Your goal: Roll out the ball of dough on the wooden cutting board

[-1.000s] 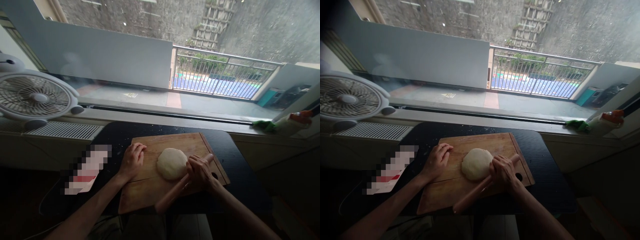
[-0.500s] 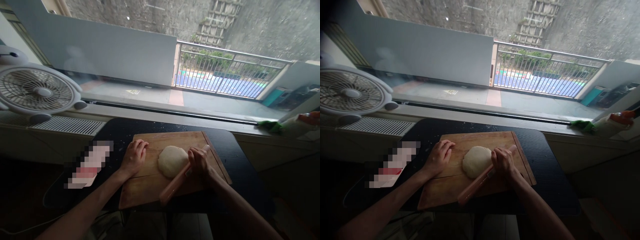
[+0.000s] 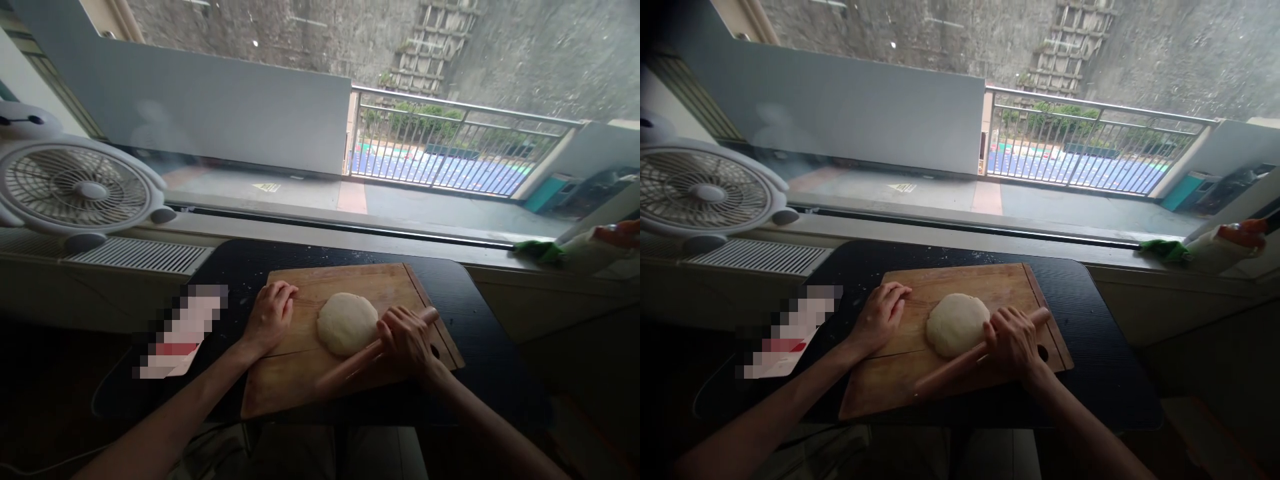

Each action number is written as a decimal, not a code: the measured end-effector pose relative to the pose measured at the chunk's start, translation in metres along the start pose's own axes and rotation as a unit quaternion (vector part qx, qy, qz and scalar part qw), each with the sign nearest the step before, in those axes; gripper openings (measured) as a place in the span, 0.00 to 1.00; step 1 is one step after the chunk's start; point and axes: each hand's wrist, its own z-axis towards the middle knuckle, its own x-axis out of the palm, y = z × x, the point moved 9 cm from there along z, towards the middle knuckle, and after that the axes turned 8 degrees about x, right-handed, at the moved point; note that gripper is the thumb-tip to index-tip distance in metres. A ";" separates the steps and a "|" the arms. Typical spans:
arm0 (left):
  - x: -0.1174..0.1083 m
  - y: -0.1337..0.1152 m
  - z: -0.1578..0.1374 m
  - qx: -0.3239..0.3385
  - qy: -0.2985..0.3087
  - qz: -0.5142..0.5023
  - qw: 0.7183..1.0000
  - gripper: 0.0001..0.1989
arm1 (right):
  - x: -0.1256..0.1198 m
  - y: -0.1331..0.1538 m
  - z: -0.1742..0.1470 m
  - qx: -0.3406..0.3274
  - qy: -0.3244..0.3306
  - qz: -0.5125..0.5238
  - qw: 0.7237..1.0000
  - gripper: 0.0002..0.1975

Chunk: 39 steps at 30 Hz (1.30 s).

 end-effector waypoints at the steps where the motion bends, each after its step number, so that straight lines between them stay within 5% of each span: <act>1: 0.000 0.000 0.000 0.000 -0.002 0.002 1.000 0.12 | 0.002 0.007 -0.008 -0.019 0.017 -0.014 1.000 0.11; 11: 0.001 0.000 0.000 -0.005 -0.001 -0.007 1.000 0.13 | 0.015 0.032 -0.037 -0.057 0.087 -0.051 0.993 0.11; 16: 0.001 0.002 -0.001 -0.007 -0.010 -0.007 1.000 0.13 | 0.006 0.028 -0.035 -0.015 0.028 -0.068 0.997 0.11; 20: 0.001 0.003 -0.001 -0.005 -0.011 -0.011 1.000 0.13 | 0.010 0.042 -0.038 -0.067 0.060 -0.055 0.994 0.10; 25: -0.001 0.005 -0.002 -0.012 -0.023 -0.035 0.999 0.13 | 0.005 0.034 -0.031 -0.028 0.040 -0.043 0.998 0.09; 33: -0.007 0.008 -0.003 -0.029 -0.047 -0.084 0.995 0.13 | -0.002 0.045 -0.058 -0.203 0.147 0.025 0.968 0.16; 39: -0.004 0.013 -0.004 -0.035 -0.049 -0.101 0.993 0.14 | -0.004 0.052 -0.053 -0.181 0.127 -0.023 0.975 0.23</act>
